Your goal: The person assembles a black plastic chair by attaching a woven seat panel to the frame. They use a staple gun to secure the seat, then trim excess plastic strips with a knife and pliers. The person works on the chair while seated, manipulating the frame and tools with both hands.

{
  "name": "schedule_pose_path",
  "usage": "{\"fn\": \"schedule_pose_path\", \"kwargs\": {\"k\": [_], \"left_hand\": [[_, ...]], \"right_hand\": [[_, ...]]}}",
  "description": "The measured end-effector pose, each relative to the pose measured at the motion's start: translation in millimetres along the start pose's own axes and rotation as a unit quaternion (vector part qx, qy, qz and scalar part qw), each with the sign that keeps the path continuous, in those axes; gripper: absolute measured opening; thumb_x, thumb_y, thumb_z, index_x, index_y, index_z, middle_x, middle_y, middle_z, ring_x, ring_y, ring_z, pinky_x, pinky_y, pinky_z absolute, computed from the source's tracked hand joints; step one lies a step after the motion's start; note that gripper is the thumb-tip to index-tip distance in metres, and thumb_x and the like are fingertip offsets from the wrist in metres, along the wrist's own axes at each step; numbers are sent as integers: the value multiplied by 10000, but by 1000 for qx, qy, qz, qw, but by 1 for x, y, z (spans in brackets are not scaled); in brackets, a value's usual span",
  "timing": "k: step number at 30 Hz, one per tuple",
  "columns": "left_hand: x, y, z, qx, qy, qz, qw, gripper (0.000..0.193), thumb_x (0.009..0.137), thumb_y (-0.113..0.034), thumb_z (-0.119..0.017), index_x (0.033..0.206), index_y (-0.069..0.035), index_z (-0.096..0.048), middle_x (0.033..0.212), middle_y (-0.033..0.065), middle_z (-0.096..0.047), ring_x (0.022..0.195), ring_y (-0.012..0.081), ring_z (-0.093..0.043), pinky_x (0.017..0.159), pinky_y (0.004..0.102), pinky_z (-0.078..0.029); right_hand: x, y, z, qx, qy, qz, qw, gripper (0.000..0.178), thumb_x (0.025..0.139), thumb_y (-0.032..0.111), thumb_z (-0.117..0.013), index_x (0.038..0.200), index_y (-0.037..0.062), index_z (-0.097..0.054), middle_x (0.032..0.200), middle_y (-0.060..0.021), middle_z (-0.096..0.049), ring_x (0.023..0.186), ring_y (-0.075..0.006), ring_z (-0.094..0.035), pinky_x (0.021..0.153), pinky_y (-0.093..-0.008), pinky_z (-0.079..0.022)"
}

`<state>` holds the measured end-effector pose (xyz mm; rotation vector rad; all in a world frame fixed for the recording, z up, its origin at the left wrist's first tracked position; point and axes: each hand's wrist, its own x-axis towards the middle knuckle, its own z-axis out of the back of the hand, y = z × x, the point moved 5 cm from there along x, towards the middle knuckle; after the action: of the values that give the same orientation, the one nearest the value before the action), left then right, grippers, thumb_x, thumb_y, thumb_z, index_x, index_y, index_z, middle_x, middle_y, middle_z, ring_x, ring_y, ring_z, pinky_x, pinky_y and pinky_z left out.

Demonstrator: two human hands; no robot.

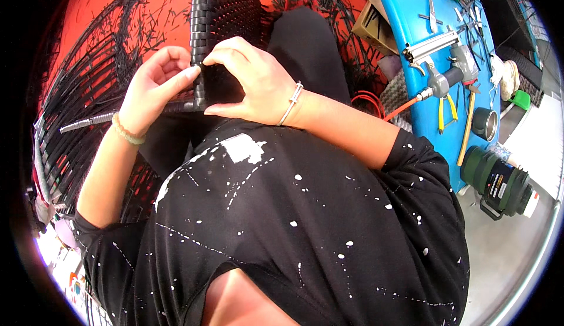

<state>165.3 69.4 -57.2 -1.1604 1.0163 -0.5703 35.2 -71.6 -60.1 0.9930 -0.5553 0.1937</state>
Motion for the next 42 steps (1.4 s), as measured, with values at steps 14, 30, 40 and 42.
{"fn": "schedule_pose_path", "kwargs": {"k": [14,30,40,42], "left_hand": [[5,-11,-14,84,67,139,984,316,1001,-294,-648,1110,3,-657,918,-48,-637,805,33,-551,714,215,-464],[-4,-8,-13,135,30,112,984,265,997,-219,-664,1138,4,-683,931,-53,-659,816,14,-552,703,191,-456],[-15,-5,-18,144,38,102,984,286,992,-190,-671,1184,21,-674,942,-46,-655,817,19,-542,711,197,-461],[-16,-5,-19,127,34,91,987,268,992,-193,-670,1153,22,-676,928,-49,-648,806,16,-535,701,199,-457]], "right_hand": [[-9,-13,1,87,-12,7,996,632,703,195,-892,1213,26,-559,1155,-125,-604,1067,-298,-615,929,-386,-523],[-14,-15,2,125,-6,-13,992,447,782,149,-797,1160,16,-598,1131,-131,-607,1060,-292,-617,940,-375,-517],[-15,-15,-1,153,36,-19,987,368,817,112,-733,1146,9,-606,1125,-150,-617,1067,-308,-619,954,-392,-504],[-15,-14,0,146,36,-19,988,367,815,102,-725,1150,9,-607,1131,-151,-616,1072,-308,-617,959,-392,-501]]}}
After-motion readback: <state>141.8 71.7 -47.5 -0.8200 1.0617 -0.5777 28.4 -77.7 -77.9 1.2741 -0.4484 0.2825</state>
